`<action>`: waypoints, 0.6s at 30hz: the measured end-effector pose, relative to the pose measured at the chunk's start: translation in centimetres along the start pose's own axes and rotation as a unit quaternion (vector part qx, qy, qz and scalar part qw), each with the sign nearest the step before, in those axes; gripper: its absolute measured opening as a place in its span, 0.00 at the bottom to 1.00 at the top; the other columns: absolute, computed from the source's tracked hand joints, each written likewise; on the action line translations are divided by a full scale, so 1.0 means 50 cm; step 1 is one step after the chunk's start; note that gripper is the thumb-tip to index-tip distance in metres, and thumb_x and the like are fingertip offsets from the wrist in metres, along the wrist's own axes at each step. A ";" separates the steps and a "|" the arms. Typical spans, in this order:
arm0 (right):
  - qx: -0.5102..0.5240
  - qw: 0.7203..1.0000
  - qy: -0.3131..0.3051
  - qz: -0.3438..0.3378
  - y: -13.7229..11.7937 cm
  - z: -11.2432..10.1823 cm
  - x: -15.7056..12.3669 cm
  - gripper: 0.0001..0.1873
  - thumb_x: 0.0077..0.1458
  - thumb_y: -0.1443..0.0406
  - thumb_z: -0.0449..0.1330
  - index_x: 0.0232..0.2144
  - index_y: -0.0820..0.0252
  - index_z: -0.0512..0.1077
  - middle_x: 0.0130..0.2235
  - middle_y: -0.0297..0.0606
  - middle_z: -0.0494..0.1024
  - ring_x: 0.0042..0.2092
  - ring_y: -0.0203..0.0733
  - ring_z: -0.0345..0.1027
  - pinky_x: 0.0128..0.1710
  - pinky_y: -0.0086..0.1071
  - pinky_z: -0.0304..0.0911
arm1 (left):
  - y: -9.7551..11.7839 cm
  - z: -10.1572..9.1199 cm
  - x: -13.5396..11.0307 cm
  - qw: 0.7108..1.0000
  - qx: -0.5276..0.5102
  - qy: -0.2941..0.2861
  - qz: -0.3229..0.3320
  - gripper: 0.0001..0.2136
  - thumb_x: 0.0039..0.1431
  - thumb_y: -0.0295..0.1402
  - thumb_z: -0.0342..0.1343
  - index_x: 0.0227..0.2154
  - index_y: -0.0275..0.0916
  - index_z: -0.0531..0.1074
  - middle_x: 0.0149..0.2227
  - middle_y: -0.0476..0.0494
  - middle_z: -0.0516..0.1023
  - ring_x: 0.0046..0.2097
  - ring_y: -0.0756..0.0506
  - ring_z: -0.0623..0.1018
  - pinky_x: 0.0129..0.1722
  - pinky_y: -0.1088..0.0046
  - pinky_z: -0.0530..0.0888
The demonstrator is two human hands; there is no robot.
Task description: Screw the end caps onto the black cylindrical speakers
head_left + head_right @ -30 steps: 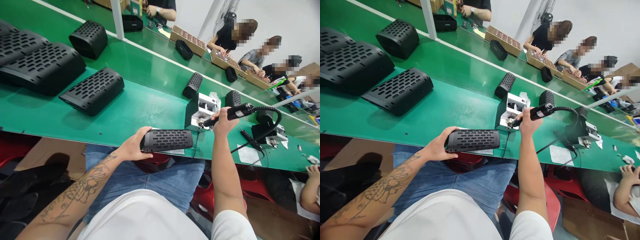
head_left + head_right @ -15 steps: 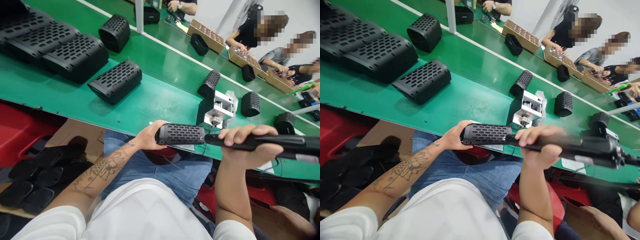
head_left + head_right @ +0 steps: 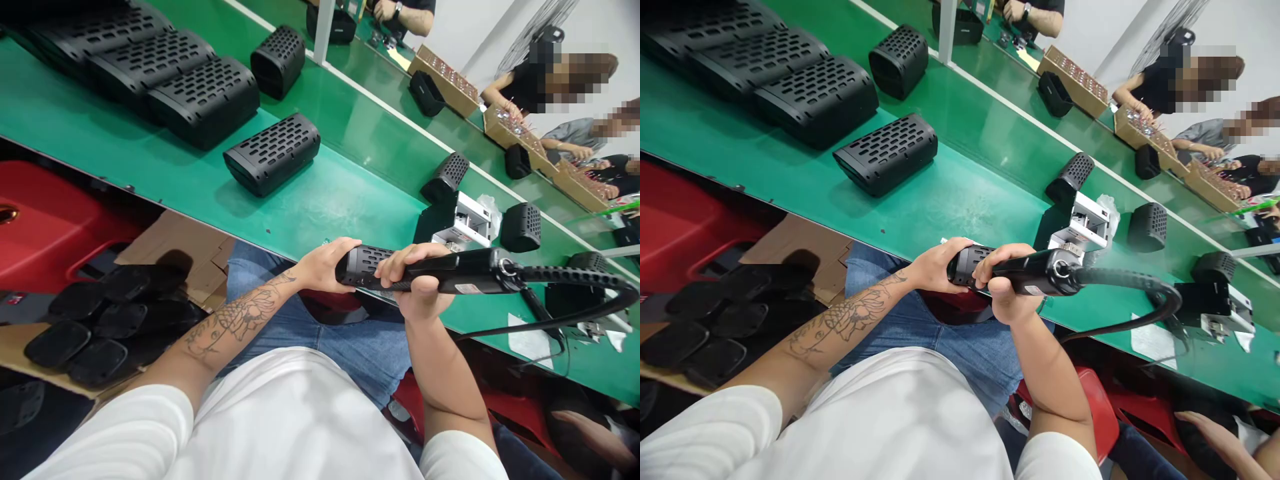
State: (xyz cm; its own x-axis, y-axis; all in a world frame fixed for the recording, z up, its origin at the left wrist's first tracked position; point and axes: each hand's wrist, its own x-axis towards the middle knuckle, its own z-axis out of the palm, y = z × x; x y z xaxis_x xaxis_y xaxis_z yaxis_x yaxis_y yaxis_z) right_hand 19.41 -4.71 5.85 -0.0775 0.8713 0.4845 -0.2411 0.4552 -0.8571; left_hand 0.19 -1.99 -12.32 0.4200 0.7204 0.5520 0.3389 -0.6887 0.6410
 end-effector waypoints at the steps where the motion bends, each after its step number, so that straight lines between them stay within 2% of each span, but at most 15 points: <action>1: 0.007 1.000 -0.003 -0.001 0.001 0.002 -0.001 0.29 0.56 0.39 0.81 0.33 0.51 0.76 0.21 0.24 0.77 0.17 0.36 0.68 0.23 0.35 0.76 | 0.000 0.000 0.000 1.000 0.002 0.001 0.001 0.54 0.56 0.48 0.81 0.79 0.42 0.58 0.71 0.23 0.78 0.68 0.24 0.85 0.67 0.42 0.85; 6: 0.002 1.000 -0.023 0.012 0.008 0.003 0.003 0.28 0.57 0.42 0.82 0.31 0.51 0.73 0.20 0.24 0.75 0.16 0.35 0.66 0.23 0.35 0.76 | 0.000 0.002 0.001 1.000 0.008 0.005 -0.003 0.54 0.56 0.51 0.80 0.79 0.42 0.60 0.70 0.25 0.79 0.70 0.24 0.84 0.69 0.41 0.83; 10: 0.004 0.997 -0.076 0.034 0.023 -0.008 0.004 0.27 0.58 0.43 0.81 0.32 0.50 0.73 0.21 0.23 0.74 0.17 0.35 0.65 0.24 0.35 0.75 | -0.002 0.003 0.000 1.000 0.016 0.007 0.001 0.54 0.56 0.52 0.80 0.79 0.41 0.60 0.70 0.24 0.79 0.69 0.24 0.84 0.67 0.41 0.84; 15: 0.040 0.990 -0.132 0.040 0.040 -0.023 -0.002 0.21 0.60 0.51 0.81 0.34 0.51 0.75 0.24 0.25 0.77 0.19 0.36 0.68 0.28 0.36 0.76 | 0.002 0.002 0.000 0.999 0.032 0.009 0.008 0.53 0.57 0.51 0.80 0.78 0.39 0.61 0.70 0.22 0.80 0.68 0.23 0.85 0.66 0.42 0.83; 18: 0.029 0.987 -0.148 0.051 0.051 -0.033 -0.005 0.23 0.59 0.48 0.81 0.34 0.51 0.74 0.24 0.26 0.77 0.20 0.36 0.68 0.28 0.36 0.75 | 0.006 0.000 0.000 0.999 0.036 0.011 0.003 0.53 0.56 0.51 0.80 0.77 0.38 0.62 0.69 0.23 0.80 0.67 0.24 0.85 0.67 0.43 0.83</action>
State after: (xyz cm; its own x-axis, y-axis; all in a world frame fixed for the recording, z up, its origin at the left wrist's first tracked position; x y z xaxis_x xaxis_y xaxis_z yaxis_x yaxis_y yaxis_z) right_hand 20.44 -3.45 3.27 -0.3820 0.8160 0.4338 -0.2726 0.3490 -0.8966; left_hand 0.31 -2.22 -12.14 0.4037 0.7170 0.5683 0.3957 -0.6969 0.5981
